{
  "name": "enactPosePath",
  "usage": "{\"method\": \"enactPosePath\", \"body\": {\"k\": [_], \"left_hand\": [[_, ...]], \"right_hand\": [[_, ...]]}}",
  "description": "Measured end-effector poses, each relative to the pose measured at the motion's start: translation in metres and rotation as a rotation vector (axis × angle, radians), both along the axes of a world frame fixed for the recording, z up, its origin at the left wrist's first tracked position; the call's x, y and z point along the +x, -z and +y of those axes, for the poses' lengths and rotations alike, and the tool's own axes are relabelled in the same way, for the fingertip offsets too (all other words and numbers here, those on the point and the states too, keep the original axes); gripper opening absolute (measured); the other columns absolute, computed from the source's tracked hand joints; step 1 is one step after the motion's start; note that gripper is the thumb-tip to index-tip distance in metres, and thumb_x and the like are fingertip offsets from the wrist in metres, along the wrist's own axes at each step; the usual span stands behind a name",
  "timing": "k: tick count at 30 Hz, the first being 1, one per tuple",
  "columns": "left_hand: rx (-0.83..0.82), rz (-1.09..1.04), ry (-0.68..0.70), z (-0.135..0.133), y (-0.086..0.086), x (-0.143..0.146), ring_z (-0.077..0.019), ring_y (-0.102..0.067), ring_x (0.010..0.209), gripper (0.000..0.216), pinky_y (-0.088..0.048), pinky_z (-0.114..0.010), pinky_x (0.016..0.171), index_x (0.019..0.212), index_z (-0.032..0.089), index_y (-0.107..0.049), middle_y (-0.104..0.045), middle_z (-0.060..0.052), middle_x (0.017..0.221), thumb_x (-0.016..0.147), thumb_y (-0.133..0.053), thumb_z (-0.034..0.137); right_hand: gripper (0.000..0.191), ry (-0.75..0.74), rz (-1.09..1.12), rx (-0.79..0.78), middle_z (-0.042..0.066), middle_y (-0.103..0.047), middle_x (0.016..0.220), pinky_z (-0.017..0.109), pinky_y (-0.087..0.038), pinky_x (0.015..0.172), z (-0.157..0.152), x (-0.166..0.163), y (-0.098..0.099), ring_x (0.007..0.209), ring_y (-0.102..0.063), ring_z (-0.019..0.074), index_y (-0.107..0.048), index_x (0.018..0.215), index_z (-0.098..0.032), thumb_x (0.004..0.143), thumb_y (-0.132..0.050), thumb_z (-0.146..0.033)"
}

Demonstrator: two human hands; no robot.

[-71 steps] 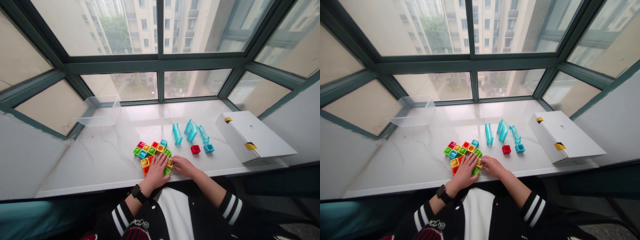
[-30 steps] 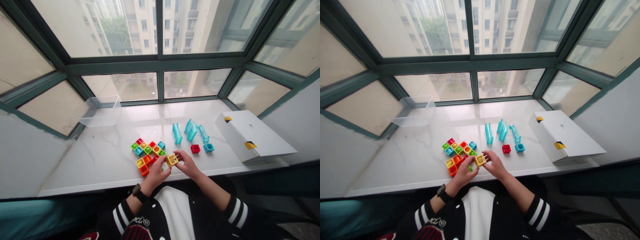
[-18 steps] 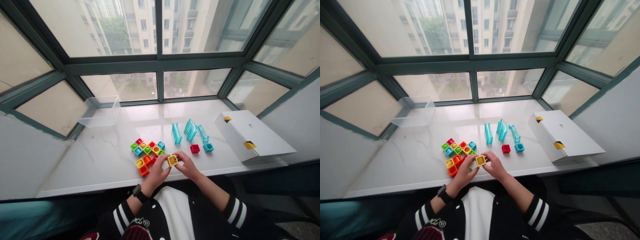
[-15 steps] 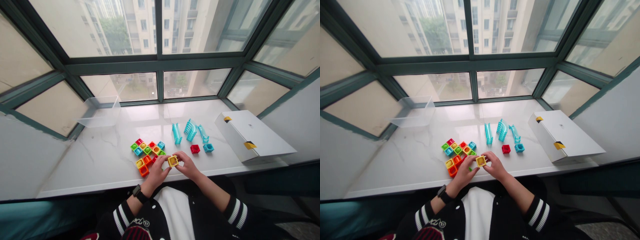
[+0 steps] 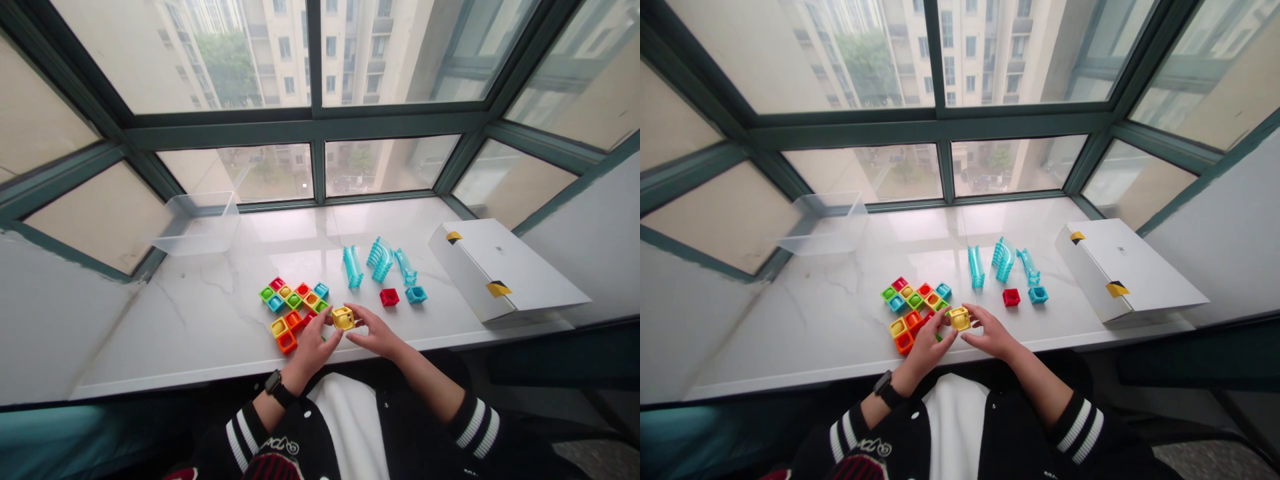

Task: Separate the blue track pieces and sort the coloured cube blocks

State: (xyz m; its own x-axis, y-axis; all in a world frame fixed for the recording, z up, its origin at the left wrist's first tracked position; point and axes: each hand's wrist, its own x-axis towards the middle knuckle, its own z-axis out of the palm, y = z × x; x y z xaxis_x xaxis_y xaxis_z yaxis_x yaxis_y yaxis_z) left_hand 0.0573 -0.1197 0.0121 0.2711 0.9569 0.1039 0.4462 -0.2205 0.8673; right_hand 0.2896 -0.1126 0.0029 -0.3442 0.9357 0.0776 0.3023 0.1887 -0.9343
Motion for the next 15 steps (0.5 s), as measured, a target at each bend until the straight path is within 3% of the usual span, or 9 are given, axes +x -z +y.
{"method": "enactPosePath", "body": {"k": [5, 10, 13, 15], "left_hand": [[0.069, -0.003, 0.034, -0.001, 0.002, 0.002, -0.0264, -0.070, 0.113, 0.057, -0.057, -0.047, 0.104, 0.148, 0.024, -0.056, -0.072, -0.011, 0.127, 0.094, -0.071, 0.035], [0.157, 0.011, 0.096, -0.002, 0.001, 0.004, -0.0257, -0.069, 0.114, 0.047, -0.058, -0.046, 0.103, 0.140, 0.026, -0.061, -0.072, -0.010, 0.130, 0.095, -0.072, 0.031], [0.170, 0.008, 0.105, -0.001, 0.000, 0.002, -0.0270, -0.068, 0.122, 0.049, -0.056, -0.048, 0.108, 0.143, 0.028, -0.059, -0.070, -0.010, 0.134, 0.096, -0.071, 0.032], [0.172, -0.009, 0.085, 0.000, 0.000, -0.001, -0.0277, -0.066, 0.126, 0.052, -0.055, -0.049, 0.111, 0.147, 0.029, -0.055, -0.068, -0.010, 0.136, 0.097, -0.071, 0.033]], "right_hand": [[0.053, -0.004, 0.045, -0.083, 0.012, -0.063, 0.141, 0.039, -0.061, 0.093, 0.002, 0.011, -0.006, 0.118, -0.067, 0.0245, -0.057, 0.148, -0.026, 0.096, -0.067, -0.036], [0.056, -0.082, -0.045, -0.039, 0.009, -0.067, 0.128, 0.037, -0.061, 0.085, 0.007, 0.022, -0.010, 0.095, -0.067, 0.0188, -0.061, 0.144, -0.027, 0.090, -0.074, -0.032], [0.047, -0.081, -0.074, -0.016, 0.008, -0.068, 0.125, 0.040, -0.061, 0.092, 0.012, 0.032, -0.011, 0.101, -0.069, 0.0211, -0.065, 0.135, -0.027, 0.089, -0.073, -0.029], [0.045, 0.003, -0.111, 0.010, 0.008, -0.068, 0.127, 0.043, -0.060, 0.098, 0.018, 0.039, -0.011, 0.108, -0.069, 0.0233, -0.065, 0.133, -0.027, 0.088, -0.071, -0.027]]}}
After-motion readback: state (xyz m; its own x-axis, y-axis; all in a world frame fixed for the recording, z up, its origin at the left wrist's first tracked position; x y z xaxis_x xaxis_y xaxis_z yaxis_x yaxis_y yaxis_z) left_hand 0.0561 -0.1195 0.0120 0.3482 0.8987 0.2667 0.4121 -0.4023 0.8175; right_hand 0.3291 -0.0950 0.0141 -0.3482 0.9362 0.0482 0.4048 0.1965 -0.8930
